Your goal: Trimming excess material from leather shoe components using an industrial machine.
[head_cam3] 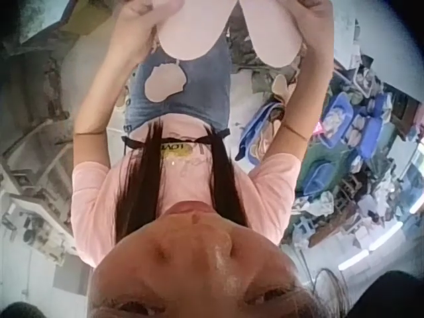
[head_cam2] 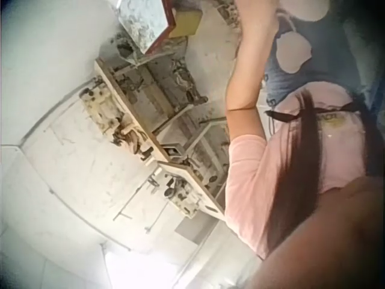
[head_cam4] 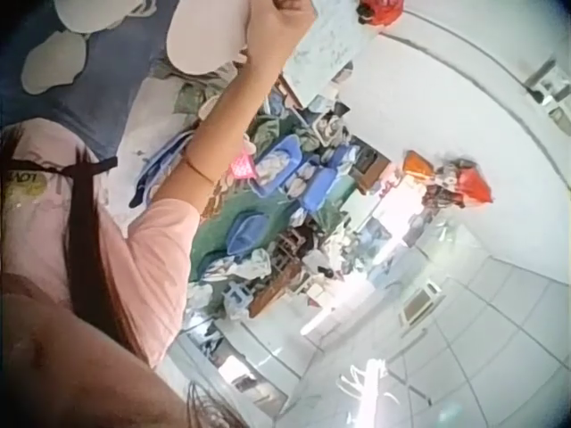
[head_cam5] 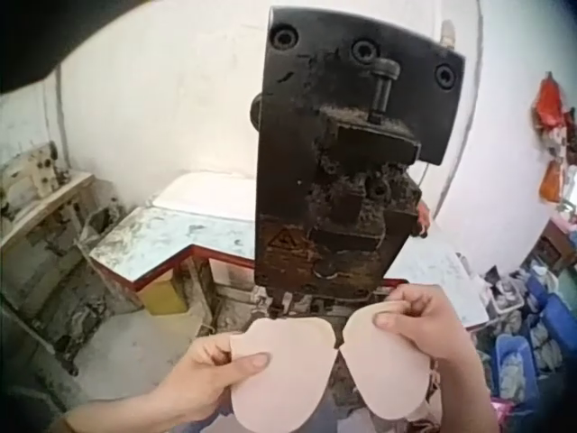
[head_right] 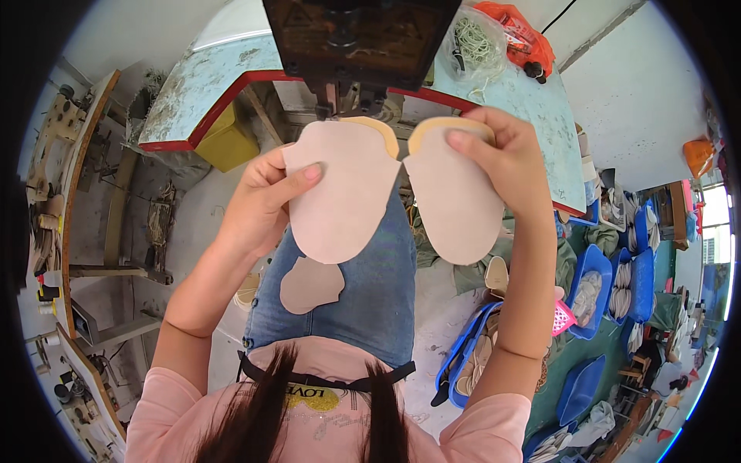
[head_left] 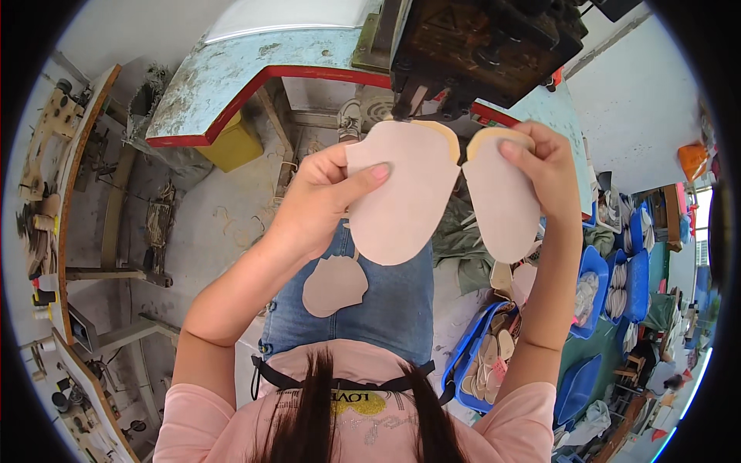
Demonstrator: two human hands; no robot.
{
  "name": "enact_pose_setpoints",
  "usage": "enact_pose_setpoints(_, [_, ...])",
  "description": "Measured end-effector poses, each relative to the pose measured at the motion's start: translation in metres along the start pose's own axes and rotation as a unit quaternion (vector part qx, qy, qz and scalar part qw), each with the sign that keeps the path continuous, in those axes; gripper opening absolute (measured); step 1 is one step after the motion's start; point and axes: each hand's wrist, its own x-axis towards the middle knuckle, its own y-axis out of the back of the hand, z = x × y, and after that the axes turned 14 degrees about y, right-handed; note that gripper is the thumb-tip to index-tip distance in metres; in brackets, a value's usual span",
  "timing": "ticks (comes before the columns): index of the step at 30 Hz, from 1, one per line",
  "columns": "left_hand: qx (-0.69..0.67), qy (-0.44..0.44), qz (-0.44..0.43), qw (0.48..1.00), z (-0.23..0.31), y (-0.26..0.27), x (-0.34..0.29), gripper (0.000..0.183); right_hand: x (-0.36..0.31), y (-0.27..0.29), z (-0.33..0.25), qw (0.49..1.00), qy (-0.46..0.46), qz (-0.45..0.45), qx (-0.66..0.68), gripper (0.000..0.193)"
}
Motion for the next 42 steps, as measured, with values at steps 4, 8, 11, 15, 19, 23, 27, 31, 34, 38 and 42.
enact_pose_setpoints(4, [-0.009,-0.002,0.025,1.000,-0.004,0.008,-0.006,0.021,0.022,-0.009,-0.021,0.994,0.049,-0.046,-0.091,0.016])
enact_pose_setpoints(8, [0.005,0.016,-0.008,1.000,-0.011,0.008,-0.012,0.019,0.049,-0.009,-0.011,0.981,0.167,-0.061,-0.082,0.015])
enact_pose_setpoints(11, [-0.044,0.015,-0.008,0.999,-0.019,-0.006,-0.009,0.019,0.058,-0.015,-0.021,0.954,0.190,-0.013,-0.232,0.014])
enact_pose_setpoints(15, [-0.062,0.021,0.002,0.998,-0.019,0.003,-0.009,0.020,0.065,-0.022,-0.016,0.963,0.239,-0.059,-0.113,0.013])
enact_pose_setpoints(19, [0.046,-0.038,0.077,0.995,-0.005,0.031,0.000,0.019,0.057,-0.027,-0.010,0.973,0.210,-0.065,-0.073,0.012])
enact_pose_setpoints(23, [0.033,-0.191,0.156,0.969,0.006,0.032,0.010,0.019,0.039,-0.041,-0.007,0.975,0.211,-0.012,-0.072,0.009])
enact_pose_setpoints(27, [0.125,0.049,0.071,0.988,-0.049,0.069,0.008,0.018,0.027,-0.036,-0.008,0.990,0.139,-0.018,-0.007,0.009])
enact_pose_setpoints(31, [0.566,0.037,0.001,0.823,-0.152,0.106,-0.016,0.031,0.008,-0.051,0.000,0.987,0.129,0.021,-0.090,0.015])
enact_pose_setpoints(34, [0.627,-0.187,0.183,0.734,-0.138,0.093,-0.016,0.033,-0.001,-0.063,0.006,0.973,0.189,0.070,-0.117,0.014])
enact_pose_setpoints(38, [0.400,-0.144,0.124,0.897,-0.066,0.066,0.012,0.027,-0.011,-0.078,0.014,0.967,0.198,0.102,-0.125,0.016])
enact_pose_setpoints(42, [0.174,0.002,-0.012,0.985,0.015,0.010,0.012,0.023,-0.019,-0.089,0.021,0.972,0.173,0.104,-0.122,0.019])
